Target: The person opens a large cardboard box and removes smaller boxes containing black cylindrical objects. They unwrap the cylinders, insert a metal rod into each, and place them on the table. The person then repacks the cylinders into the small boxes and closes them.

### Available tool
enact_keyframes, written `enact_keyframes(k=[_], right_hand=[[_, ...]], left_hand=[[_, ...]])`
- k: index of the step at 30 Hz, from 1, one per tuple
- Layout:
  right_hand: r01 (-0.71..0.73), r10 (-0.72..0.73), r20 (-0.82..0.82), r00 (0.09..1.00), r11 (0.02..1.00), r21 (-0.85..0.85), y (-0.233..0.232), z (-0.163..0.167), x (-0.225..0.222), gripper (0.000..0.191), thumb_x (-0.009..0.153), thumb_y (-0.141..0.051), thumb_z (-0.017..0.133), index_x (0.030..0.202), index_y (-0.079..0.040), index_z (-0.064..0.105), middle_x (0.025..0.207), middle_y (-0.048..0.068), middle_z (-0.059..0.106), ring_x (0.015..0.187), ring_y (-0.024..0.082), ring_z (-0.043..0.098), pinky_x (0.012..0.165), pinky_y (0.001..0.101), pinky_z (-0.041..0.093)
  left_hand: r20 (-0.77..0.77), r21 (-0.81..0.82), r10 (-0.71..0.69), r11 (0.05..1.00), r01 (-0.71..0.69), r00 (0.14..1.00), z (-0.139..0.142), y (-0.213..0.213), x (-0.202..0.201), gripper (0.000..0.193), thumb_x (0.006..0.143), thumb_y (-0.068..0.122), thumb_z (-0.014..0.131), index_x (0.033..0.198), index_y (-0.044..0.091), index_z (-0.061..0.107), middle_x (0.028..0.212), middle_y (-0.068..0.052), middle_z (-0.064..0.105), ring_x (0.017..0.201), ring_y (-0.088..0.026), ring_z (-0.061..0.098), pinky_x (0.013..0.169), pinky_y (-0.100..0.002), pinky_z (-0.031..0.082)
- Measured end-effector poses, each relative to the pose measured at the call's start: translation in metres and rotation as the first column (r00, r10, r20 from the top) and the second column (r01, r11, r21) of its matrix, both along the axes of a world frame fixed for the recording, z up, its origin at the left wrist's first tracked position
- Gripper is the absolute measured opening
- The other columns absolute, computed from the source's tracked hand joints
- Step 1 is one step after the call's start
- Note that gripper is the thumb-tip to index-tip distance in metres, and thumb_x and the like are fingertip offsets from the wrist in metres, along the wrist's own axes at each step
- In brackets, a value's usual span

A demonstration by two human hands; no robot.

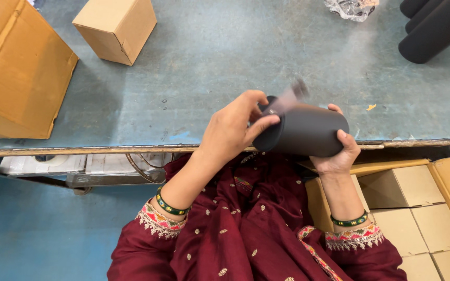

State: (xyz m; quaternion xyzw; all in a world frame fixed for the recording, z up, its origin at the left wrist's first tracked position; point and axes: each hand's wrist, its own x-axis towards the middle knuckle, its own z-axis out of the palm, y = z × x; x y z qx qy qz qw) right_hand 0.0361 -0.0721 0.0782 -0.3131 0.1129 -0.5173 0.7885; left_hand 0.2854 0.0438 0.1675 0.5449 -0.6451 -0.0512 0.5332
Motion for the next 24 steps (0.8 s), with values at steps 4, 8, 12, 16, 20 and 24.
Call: enact_keyframes(k=[4,8,12,16,20,24], right_hand=[[0.01,-0.011,-0.012,1.0,0.992,-0.127,-0.001,0.003,0.0,0.075,0.079,-0.02,0.077,0.148,-0.008,0.049,0.128,0.014,0.061,0.121,0.03,0.06,0.113,0.0464,0.05],[0.034,-0.035,-0.009,0.999,0.993,-0.111,-0.006,0.007,-0.001,0.076,0.077,-0.021,0.077,0.146,-0.009,0.049,0.131,0.014,0.062,0.124,0.031,0.061,0.113,0.0472,0.05],[0.032,-0.032,-0.005,0.999,0.997,-0.073,-0.009,0.006,-0.002,0.075,0.078,-0.022,0.077,0.146,-0.009,0.049,0.129,0.013,0.061,0.123,0.032,0.06,0.113,0.048,0.049],[0.069,-0.069,0.006,0.998,0.994,-0.083,-0.007,0.002,0.002,0.074,0.077,-0.021,0.076,0.145,-0.01,0.049,0.129,0.012,0.061,0.124,0.031,0.06,0.115,0.0466,0.049],[0.114,-0.12,-0.031,0.992,0.981,-0.155,-0.006,0.003,0.01,0.073,0.078,-0.02,0.076,0.145,-0.012,0.048,0.128,0.01,0.059,0.124,0.029,0.058,0.114,0.0455,0.048],[0.184,-0.192,-0.044,0.98,0.972,-0.147,-0.011,0.004,0.014,0.072,0.077,-0.019,0.075,0.144,-0.013,0.048,0.128,0.008,0.058,0.125,0.027,0.058,0.115,0.0441,0.048]], left_hand=[[-0.627,0.431,0.066,0.859,0.275,0.776,0.0,-0.014,0.015,0.028,0.099,0.021,0.065,0.117,0.007,0.047,0.064,-0.007,0.065,0.051,-0.022,0.062,0.045,-0.038,0.048],[-0.566,0.299,-0.161,0.874,0.382,0.809,-0.008,-0.004,0.022,0.025,0.102,0.021,0.059,0.124,0.009,0.06,0.076,-0.005,0.071,0.064,-0.014,0.07,0.058,-0.032,0.055],[-0.073,0.122,-0.279,0.95,0.287,0.957,-0.013,0.01,0.023,0.044,0.092,0.024,0.073,0.132,0.01,0.062,0.094,-0.009,0.068,0.079,-0.019,0.069,0.069,-0.03,0.057],[0.238,-0.263,-0.016,0.961,0.08,0.971,-0.013,0.003,0.024,0.045,0.089,0.037,0.076,0.124,0.015,0.058,0.111,-0.018,0.066,0.096,-0.028,0.069,0.081,-0.034,0.056],[-0.294,0.247,-0.073,0.958,0.149,0.953,-0.013,-0.03,0.024,0.035,0.094,0.036,0.075,0.114,0.011,0.06,0.078,-0.01,0.069,0.067,-0.02,0.069,0.061,-0.033,0.054],[-0.738,0.464,0.045,0.759,0.458,0.674,-0.018,-0.053,0.031,0.041,0.1,0.031,0.059,0.135,0.016,0.046,0.066,-0.014,0.067,0.054,-0.024,0.066,0.048,-0.034,0.051]])
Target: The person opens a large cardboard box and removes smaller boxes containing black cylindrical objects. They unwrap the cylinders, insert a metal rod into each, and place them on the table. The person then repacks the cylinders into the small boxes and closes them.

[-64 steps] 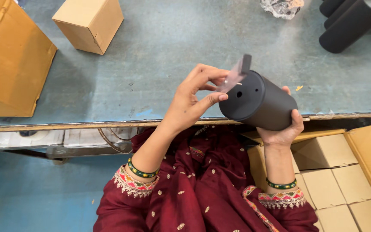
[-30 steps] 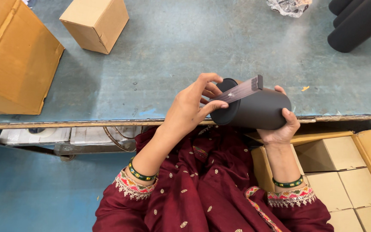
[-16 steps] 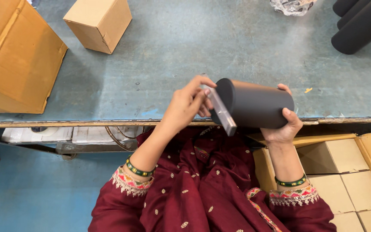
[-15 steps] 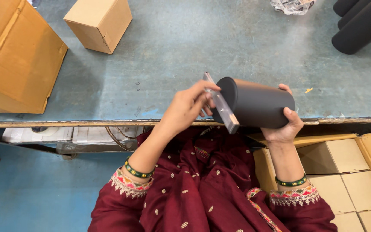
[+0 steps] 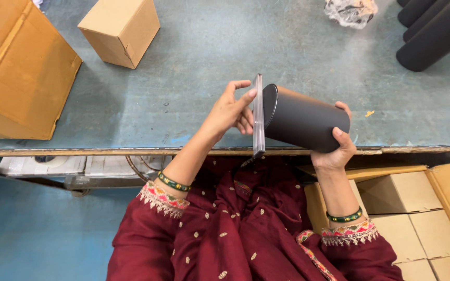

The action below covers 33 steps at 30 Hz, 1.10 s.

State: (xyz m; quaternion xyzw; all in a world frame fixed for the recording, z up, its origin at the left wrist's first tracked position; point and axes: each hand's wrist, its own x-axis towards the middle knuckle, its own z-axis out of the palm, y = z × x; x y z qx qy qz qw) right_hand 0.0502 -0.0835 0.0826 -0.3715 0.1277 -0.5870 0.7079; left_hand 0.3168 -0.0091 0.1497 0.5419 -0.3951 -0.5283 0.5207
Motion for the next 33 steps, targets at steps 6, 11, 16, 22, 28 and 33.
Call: enact_keyframes(k=[6,11,16,22,28,33], right_hand=[[-0.061,0.057,0.046,0.997,0.995,0.079,-0.007,-0.006,-0.006,0.069,0.078,-0.018,0.075,0.142,-0.014,0.05,0.128,0.009,0.06,0.123,0.029,0.06,0.112,0.0468,0.051],[-0.094,0.088,0.049,0.995,0.988,0.124,-0.008,-0.008,-0.01,0.07,0.077,-0.019,0.075,0.142,-0.014,0.05,0.129,0.01,0.062,0.123,0.031,0.061,0.111,0.0478,0.051],[-0.054,0.052,0.021,0.998,0.996,0.065,-0.001,0.001,-0.001,0.07,0.077,-0.019,0.075,0.142,-0.013,0.051,0.13,0.011,0.059,0.124,0.03,0.059,0.113,0.0451,0.051],[0.157,-0.368,-0.269,0.89,0.801,-0.578,0.023,0.039,0.012,0.069,0.079,-0.028,0.079,0.141,-0.015,0.051,0.136,0.012,0.053,0.126,0.029,0.053,0.111,0.0404,0.047],[-0.256,-0.797,-0.099,0.596,-0.072,-0.964,0.028,0.092,0.008,0.064,0.066,-0.032,0.089,0.12,-0.017,0.057,0.128,0.017,0.05,0.121,0.04,0.052,0.106,0.0526,0.045],[-0.143,-0.735,-0.244,0.633,0.198,-0.97,0.019,0.091,0.003,0.07,0.074,-0.033,0.088,0.131,-0.013,0.053,0.138,0.018,0.045,0.13,0.035,0.051,0.108,0.045,0.046]], left_hand=[[0.403,-0.503,-0.143,0.791,0.349,0.904,-0.015,0.025,0.01,0.048,0.102,0.004,0.054,0.148,0.016,0.055,0.103,-0.008,0.065,0.092,-0.019,0.068,0.085,-0.032,0.059],[0.685,-0.579,0.224,0.745,0.332,0.693,0.0,0.032,0.006,0.04,0.093,0.013,0.071,0.132,0.019,0.066,0.113,-0.008,0.061,0.101,-0.026,0.065,0.089,-0.034,0.055],[0.625,-0.726,0.462,0.641,0.25,0.63,-0.001,0.027,-0.002,0.026,0.102,0.021,0.07,0.125,0.012,0.063,0.119,-0.006,0.067,0.107,-0.029,0.067,0.092,-0.038,0.053],[0.345,-0.415,0.281,0.901,-0.123,0.896,-0.069,-0.016,-0.004,0.026,0.107,0.027,0.056,0.124,0.008,0.064,0.098,-0.004,0.071,0.09,-0.018,0.067,0.083,-0.032,0.055],[-0.363,-0.151,-0.116,0.986,0.065,0.924,-0.124,-0.048,0.026,0.037,0.107,0.028,0.047,0.129,0.005,0.065,0.104,0.001,0.074,0.096,-0.008,0.068,0.087,-0.026,0.056],[-0.437,-0.022,-0.05,0.999,0.045,0.898,-0.129,-0.051,0.044,0.047,0.108,0.042,0.046,0.127,0.004,0.065,0.082,-0.001,0.062,0.065,-0.01,0.059,0.059,-0.027,0.053]])
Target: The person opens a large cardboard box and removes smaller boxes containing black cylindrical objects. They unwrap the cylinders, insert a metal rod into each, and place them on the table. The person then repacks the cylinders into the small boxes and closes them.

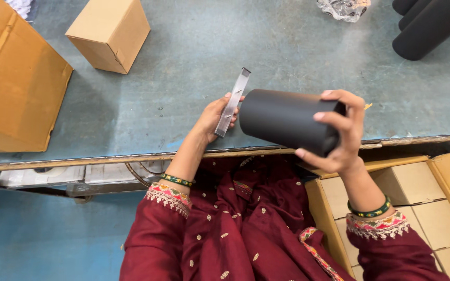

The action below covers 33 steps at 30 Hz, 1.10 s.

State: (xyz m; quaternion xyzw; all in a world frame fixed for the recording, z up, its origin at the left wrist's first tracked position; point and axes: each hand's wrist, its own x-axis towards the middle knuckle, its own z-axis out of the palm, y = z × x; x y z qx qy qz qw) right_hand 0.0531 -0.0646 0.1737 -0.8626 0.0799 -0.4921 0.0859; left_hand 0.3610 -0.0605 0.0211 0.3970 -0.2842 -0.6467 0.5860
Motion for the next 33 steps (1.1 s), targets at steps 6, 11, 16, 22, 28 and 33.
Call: enact_keyframes(k=[6,11,16,22,28,33], right_hand=[[-0.208,-0.055,0.397,0.916,0.78,0.59,-0.031,-0.053,-0.005,0.071,0.078,-0.024,0.08,0.143,-0.015,0.054,0.14,0.009,0.053,0.116,0.02,0.052,0.11,0.0343,0.047],[-0.304,-0.19,0.491,0.85,0.584,0.753,-0.08,-0.084,0.0,0.063,0.08,-0.012,0.076,0.14,-0.012,0.054,0.132,0.009,0.05,0.125,0.025,0.052,0.113,0.0374,0.046],[-0.554,-0.295,0.631,0.718,0.308,0.774,-0.098,-0.09,-0.013,0.057,0.081,-0.014,0.071,0.135,-0.016,0.054,0.127,0.012,0.056,0.121,0.03,0.058,0.107,0.0443,0.052],[-0.449,-0.321,0.594,0.738,0.423,0.787,-0.092,-0.081,-0.023,0.059,0.078,-0.012,0.072,0.135,-0.012,0.056,0.126,0.01,0.056,0.123,0.028,0.057,0.11,0.0408,0.051],[0.429,-0.423,-0.082,0.902,0.866,0.256,-0.106,-0.013,-0.073,0.069,0.074,-0.023,0.094,0.135,-0.009,0.062,0.133,0.009,0.057,0.127,0.028,0.055,0.117,0.0403,0.045],[0.701,-0.611,-0.507,0.608,0.713,-0.017,-0.133,0.024,-0.095,0.079,0.063,-0.034,0.094,0.136,-0.016,0.068,0.133,0.012,0.057,0.125,0.038,0.05,0.103,0.0482,0.045]], left_hand=[[0.044,-0.263,0.441,0.871,-0.416,0.896,-0.006,-0.003,-0.006,0.044,0.108,0.042,0.047,0.13,0.009,0.064,0.081,-0.001,0.058,0.061,-0.008,0.055,0.055,-0.026,0.05],[0.05,-0.302,0.484,0.841,-0.448,0.874,-0.009,0.005,-0.009,0.043,0.108,0.042,0.047,0.13,0.009,0.063,0.082,0.0,0.058,0.062,-0.008,0.055,0.055,-0.026,0.05],[0.178,-0.334,0.479,0.851,-0.405,0.86,-0.005,0.009,-0.012,0.041,0.109,0.042,0.048,0.128,0.01,0.065,0.083,0.0,0.058,0.063,-0.007,0.056,0.057,-0.024,0.05],[0.232,-0.336,0.499,0.847,-0.413,0.835,-0.007,0.008,-0.01,0.041,0.109,0.042,0.048,0.128,0.011,0.066,0.084,0.0,0.06,0.07,-0.006,0.057,0.062,-0.026,0.053],[0.173,-0.392,0.618,0.757,-0.522,0.767,-0.005,0.017,-0.007,0.035,0.111,0.039,0.049,0.126,0.009,0.062,0.087,-0.001,0.06,0.069,-0.007,0.056,0.061,-0.025,0.049],[0.078,-0.387,0.697,0.68,-0.622,0.713,0.0,0.024,-0.002,0.037,0.112,0.037,0.047,0.13,0.008,0.062,0.086,0.0,0.06,0.07,-0.005,0.054,0.061,-0.024,0.048]])
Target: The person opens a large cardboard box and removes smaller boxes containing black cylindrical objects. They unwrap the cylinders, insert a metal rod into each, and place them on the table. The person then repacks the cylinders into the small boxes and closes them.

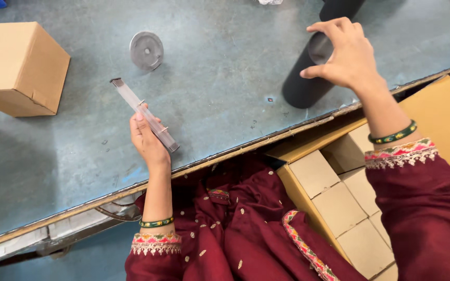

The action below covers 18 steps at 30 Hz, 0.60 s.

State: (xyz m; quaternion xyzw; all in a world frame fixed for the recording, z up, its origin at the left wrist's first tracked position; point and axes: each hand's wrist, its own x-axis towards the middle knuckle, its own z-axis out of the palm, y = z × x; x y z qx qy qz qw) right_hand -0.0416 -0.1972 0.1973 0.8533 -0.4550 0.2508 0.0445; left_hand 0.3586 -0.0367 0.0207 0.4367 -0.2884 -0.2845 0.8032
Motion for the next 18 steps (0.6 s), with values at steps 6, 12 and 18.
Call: enact_keyframes(k=[6,12,18], right_hand=[[0.013,-0.027,-0.047,0.999,0.963,-0.271,-0.004,-0.003,-0.013,0.062,0.081,-0.043,0.088,0.129,-0.011,0.065,0.141,0.011,0.058,0.133,0.035,0.05,0.102,0.0496,0.042],[0.059,-0.092,-0.058,0.994,0.906,-0.419,0.008,-0.054,-0.021,0.048,0.094,-0.05,0.079,0.115,-0.008,0.067,0.111,0.006,0.063,0.11,0.029,0.055,0.099,0.0481,0.039],[0.173,-0.297,-0.165,0.94,0.836,-0.52,-0.068,-0.071,-0.087,0.042,0.093,-0.048,0.073,0.107,-0.01,0.063,0.103,0.003,0.061,0.101,0.026,0.056,0.091,0.0432,0.038]], left_hand=[[0.138,0.094,-0.012,0.996,-0.001,0.99,0.002,-0.004,-0.004,0.038,0.112,0.036,0.048,0.131,0.006,0.064,0.089,0.0,0.061,0.075,-0.004,0.051,0.066,-0.021,0.045],[0.171,0.135,-0.061,0.99,0.038,0.983,0.006,-0.01,-0.007,0.038,0.112,0.035,0.05,0.131,0.006,0.063,0.089,0.0,0.062,0.077,-0.004,0.051,0.069,-0.021,0.043],[0.217,0.209,-0.091,0.977,0.045,0.972,0.01,-0.022,-0.008,0.037,0.111,0.034,0.051,0.131,0.006,0.063,0.091,0.0,0.063,0.081,-0.005,0.055,0.074,-0.022,0.045]])
